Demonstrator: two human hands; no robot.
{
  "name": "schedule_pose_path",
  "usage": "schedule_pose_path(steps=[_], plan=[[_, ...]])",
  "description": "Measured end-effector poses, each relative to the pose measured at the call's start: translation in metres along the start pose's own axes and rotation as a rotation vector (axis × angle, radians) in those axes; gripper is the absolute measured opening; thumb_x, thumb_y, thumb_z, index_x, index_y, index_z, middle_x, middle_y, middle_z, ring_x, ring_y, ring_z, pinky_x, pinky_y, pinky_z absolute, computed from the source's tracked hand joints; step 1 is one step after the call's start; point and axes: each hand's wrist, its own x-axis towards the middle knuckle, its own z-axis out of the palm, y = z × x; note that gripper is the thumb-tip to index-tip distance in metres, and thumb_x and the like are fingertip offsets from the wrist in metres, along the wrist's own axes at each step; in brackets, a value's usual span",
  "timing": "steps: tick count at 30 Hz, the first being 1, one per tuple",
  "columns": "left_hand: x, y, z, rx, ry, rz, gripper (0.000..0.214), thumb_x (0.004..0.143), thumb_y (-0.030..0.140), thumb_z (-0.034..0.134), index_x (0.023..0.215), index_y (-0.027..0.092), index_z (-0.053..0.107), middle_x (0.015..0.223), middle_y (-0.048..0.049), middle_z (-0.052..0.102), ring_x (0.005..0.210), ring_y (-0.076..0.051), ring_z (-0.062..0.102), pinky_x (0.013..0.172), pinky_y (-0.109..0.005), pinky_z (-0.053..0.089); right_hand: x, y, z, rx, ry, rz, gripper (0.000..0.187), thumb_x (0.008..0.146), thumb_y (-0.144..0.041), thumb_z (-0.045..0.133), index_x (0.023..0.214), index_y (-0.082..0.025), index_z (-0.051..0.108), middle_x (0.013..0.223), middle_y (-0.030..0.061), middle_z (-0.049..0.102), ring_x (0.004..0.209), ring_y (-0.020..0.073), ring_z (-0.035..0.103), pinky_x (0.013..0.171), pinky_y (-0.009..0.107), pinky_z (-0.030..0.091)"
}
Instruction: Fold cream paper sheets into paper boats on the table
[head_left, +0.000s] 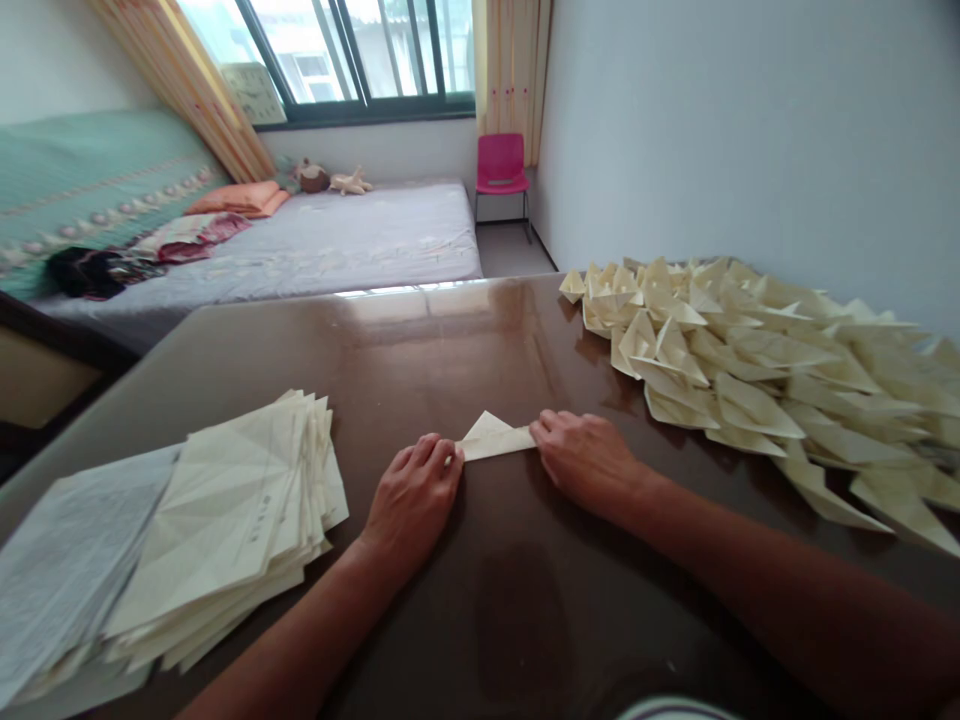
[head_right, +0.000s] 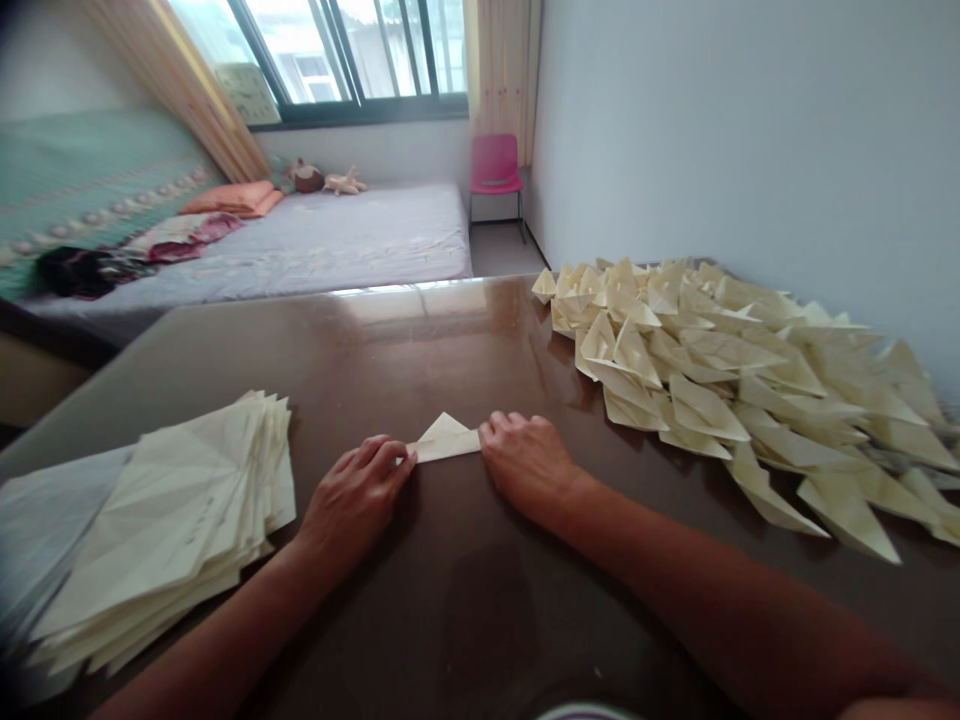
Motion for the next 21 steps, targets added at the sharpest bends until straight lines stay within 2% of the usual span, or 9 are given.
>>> schedule_pose_path(steps=[3,6,9,12,15,17,19,21], plan=[[0.003,0.003,0.007,-0.091,0.104,0.053,0.026,0.090,0.015,0.050,0.114,0.015,0.061,0.109,-0.0100,0.060,0.108,-0.026,0.051,0.089,-0.038,0.047,0.012,0.019,0.001,0.101,0.120,0.074,0.026,0.095,-0.036,0.042,0.102,-0.019,0.060,0.102,0.0088,0.061,0.092,0.0206,0.059,0.064,0.027,0.040],[0.007,0.008,0.009,-0.177,0.083,0.105,0.028,0.091,0.016,0.049,0.118,0.017,0.059,0.111,-0.0093,0.060,0.105,-0.024,0.053,0.087,-0.037,0.049,0.018,0.029,0.012,0.264,0.117,0.048,0.033,0.089,-0.051,0.051,0.102,-0.022,0.059,0.105,0.0054,0.059,0.089,0.0179,0.059,0.061,0.025,0.038],[0.008,0.010,0.010,-0.208,0.042,0.117,0.029,0.092,0.017,0.047,0.119,0.018,0.058,0.113,-0.0082,0.061,0.102,-0.023,0.055,0.085,-0.036,0.051,0.020,0.031,0.024,0.413,0.102,0.014,0.022,0.085,-0.043,0.060,0.092,-0.022,0.060,0.098,0.0016,0.059,0.078,0.0133,0.057,0.061,0.023,0.037],[0.008,0.010,0.011,-0.185,0.086,0.072,0.036,0.094,0.018,0.043,0.129,0.018,0.051,0.123,-0.0090,0.057,0.105,-0.022,0.055,0.086,-0.035,0.051,0.020,0.026,0.032,0.554,0.116,-0.076,0.010,0.085,-0.031,0.059,0.084,-0.021,0.061,0.091,-0.0009,0.059,0.070,0.0096,0.054,0.064,0.022,0.038],[0.009,0.009,0.012,-0.145,0.117,0.000,0.043,0.096,0.022,0.040,0.139,0.018,0.039,0.133,-0.0102,0.052,0.111,-0.021,0.054,0.088,-0.032,0.051,0.021,0.021,0.032,0.622,0.182,-0.210,0.003,0.085,-0.022,0.059,0.084,-0.021,0.061,0.095,0.0001,0.059,0.083,0.0114,0.055,0.073,0.022,0.040],[0.012,0.008,0.011,-0.127,0.067,-0.005,0.044,0.097,0.025,0.040,0.140,0.020,0.037,0.131,-0.0085,0.054,0.110,-0.020,0.055,0.084,-0.030,0.052,0.021,0.020,0.031,0.634,0.205,-0.261,0.003,0.085,-0.020,0.058,0.085,-0.021,0.061,0.100,0.0008,0.058,0.094,0.0131,0.054,0.079,0.023,0.040],[0.013,0.007,0.011,-0.113,0.013,0.016,0.042,0.096,0.024,0.042,0.138,0.023,0.041,0.122,-0.0059,0.060,0.103,-0.019,0.057,0.077,-0.028,0.052,0.021,0.021,0.030,0.630,0.202,-0.198,0.007,0.083,-0.023,0.062,0.090,-0.021,0.060,0.103,0.0013,0.057,0.093,0.0135,0.055,0.077,0.024,0.041],[0.013,0.006,0.012,-0.106,0.002,0.038,0.038,0.096,0.023,0.045,0.133,0.024,0.046,0.112,-0.0042,0.064,0.098,-0.018,0.057,0.073,-0.028,0.051,0.021,0.024,0.029,0.599,0.181,-0.064,0.027,0.077,-0.032,0.069,0.099,-0.021,0.058,0.105,0.0023,0.056,0.086,0.0137,0.055,0.070,0.024,0.042]])
